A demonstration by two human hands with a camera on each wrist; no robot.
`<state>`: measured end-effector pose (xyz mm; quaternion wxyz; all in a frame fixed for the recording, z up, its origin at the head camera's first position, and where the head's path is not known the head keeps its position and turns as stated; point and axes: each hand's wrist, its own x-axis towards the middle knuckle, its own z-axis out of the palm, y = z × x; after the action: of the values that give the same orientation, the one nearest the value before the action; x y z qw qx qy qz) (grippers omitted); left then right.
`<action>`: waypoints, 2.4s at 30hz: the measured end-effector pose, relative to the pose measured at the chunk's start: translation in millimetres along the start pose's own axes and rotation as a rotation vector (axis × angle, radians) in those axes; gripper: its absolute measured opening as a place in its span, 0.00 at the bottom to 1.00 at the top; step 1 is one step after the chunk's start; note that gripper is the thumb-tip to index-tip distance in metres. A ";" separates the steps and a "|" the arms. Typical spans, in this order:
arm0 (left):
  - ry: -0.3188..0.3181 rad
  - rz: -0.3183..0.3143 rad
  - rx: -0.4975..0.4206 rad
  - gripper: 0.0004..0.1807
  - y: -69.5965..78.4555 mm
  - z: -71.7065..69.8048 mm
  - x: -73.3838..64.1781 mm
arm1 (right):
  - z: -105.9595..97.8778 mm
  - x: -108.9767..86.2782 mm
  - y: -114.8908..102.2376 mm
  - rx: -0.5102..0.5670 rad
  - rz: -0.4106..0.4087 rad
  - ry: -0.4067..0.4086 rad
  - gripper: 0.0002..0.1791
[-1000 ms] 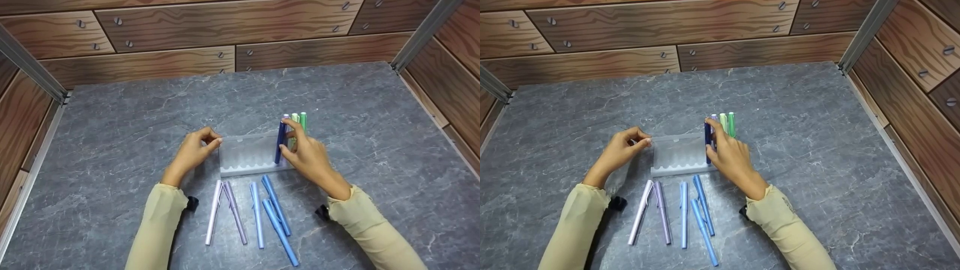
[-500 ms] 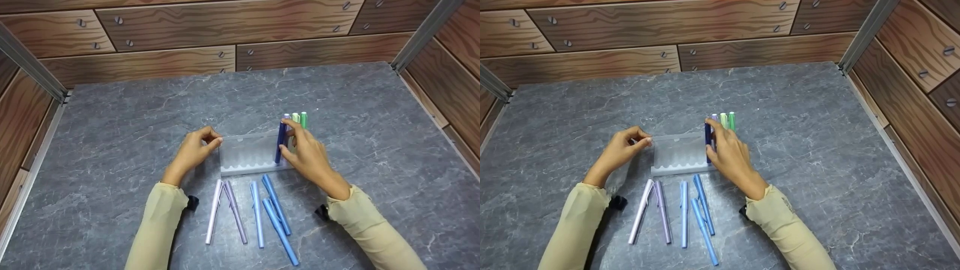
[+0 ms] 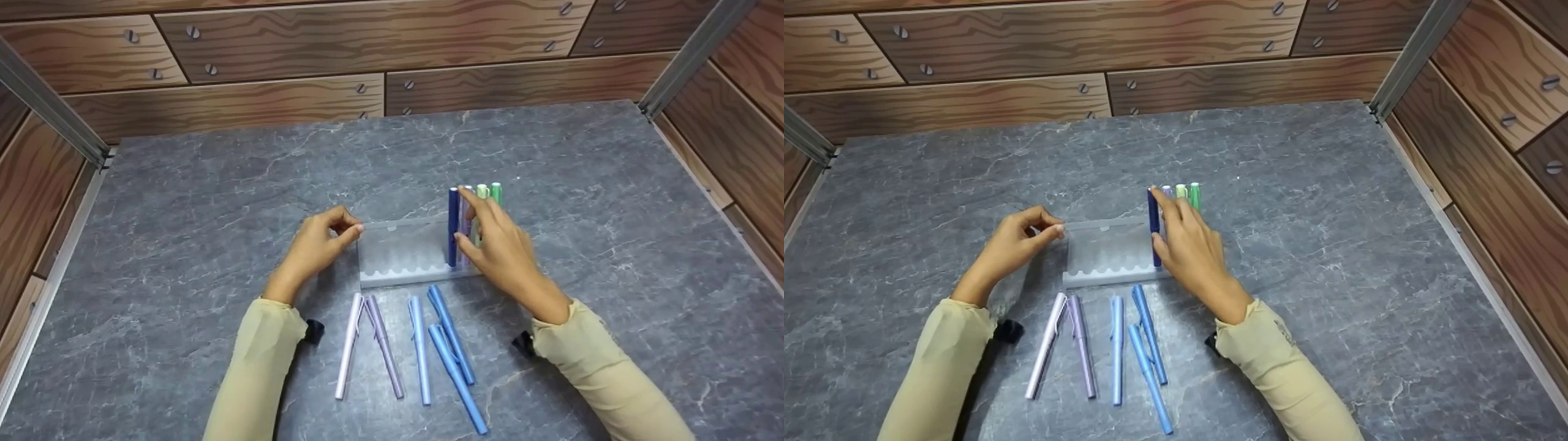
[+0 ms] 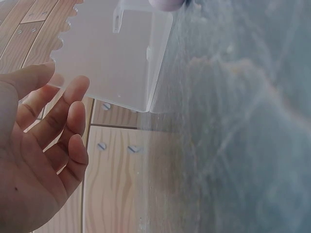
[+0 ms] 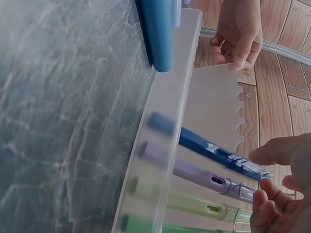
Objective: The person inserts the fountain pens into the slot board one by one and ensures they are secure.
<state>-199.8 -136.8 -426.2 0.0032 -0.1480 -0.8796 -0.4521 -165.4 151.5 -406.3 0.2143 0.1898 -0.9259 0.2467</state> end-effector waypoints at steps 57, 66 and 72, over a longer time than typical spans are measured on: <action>-0.004 0.003 0.000 0.07 1.0 -0.7 -0.5 | -6.8 -39.3 -4.1 0.073 -0.038 -0.604 0.33; -0.005 0.001 -0.002 0.07 0.3 -0.3 -0.9 | -2.3 -41.7 -5.8 0.044 -0.050 -0.650 0.32; -0.001 0.004 -0.001 0.08 -0.5 -0.1 -1.1 | -1.0 -40.5 -6.3 0.069 -0.046 -0.723 0.32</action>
<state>-198.9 -137.5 -426.7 0.0038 -0.1499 -0.8790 -0.4526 -128.3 156.9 -423.0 -0.1278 0.2928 -0.9284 0.1897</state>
